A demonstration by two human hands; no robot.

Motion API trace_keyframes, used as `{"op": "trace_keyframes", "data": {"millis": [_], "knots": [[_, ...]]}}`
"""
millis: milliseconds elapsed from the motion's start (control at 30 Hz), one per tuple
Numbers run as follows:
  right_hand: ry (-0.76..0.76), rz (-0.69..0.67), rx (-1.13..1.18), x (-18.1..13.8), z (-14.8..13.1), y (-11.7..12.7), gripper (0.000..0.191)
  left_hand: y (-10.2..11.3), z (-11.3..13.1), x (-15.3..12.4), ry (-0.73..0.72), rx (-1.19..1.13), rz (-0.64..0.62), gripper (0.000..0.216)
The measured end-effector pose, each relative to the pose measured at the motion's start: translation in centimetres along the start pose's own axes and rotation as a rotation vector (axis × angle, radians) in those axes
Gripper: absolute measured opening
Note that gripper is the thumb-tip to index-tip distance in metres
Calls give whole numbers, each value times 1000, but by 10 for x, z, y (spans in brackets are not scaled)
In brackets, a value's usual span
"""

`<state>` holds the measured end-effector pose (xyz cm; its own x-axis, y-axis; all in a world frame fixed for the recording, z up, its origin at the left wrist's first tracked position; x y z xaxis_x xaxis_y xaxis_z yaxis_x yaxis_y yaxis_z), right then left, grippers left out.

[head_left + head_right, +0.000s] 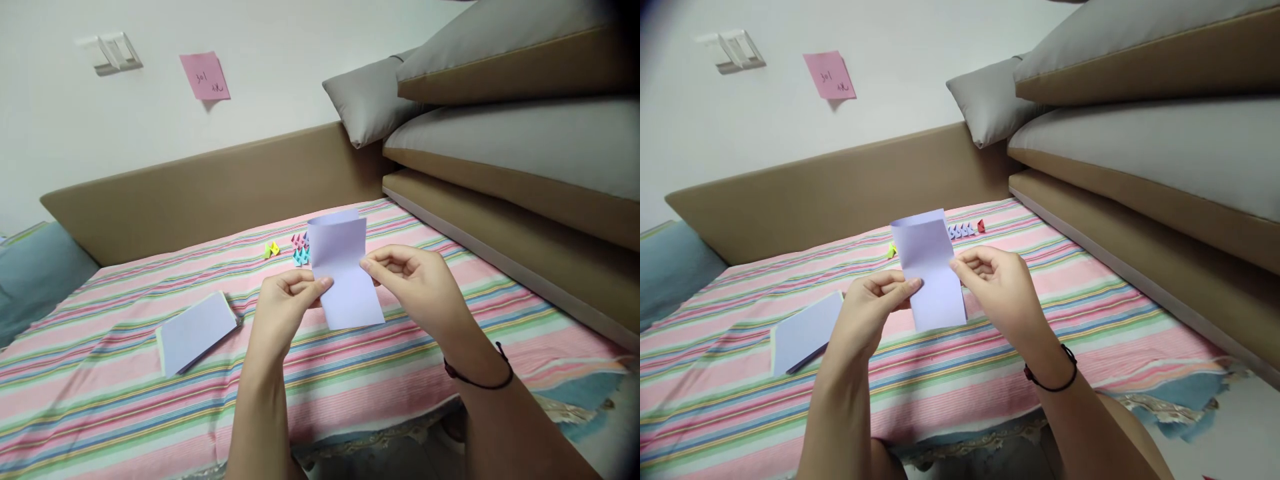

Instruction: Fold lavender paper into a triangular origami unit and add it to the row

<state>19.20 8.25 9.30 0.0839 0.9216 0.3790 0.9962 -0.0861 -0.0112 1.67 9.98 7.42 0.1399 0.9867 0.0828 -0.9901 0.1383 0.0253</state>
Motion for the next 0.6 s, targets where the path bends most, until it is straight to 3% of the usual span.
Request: {"op": "trace_keyframes", "data": {"millis": [600], "knots": [[44,138,-55,4,1,19,12,-1,-4,1,-7,90,-95,32]]}}
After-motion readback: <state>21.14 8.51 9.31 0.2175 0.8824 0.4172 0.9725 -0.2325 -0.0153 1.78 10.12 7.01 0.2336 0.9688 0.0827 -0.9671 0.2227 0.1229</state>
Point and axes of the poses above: each hand's wrist, its own x-axis towards the middle knuckle, its own y-axis out of the back of the hand, z = x × y, the point moved 10 cm from there along x, towards the middle knuckle, and after that the axes turned 1 degree about -y, right-handed, at the moved point
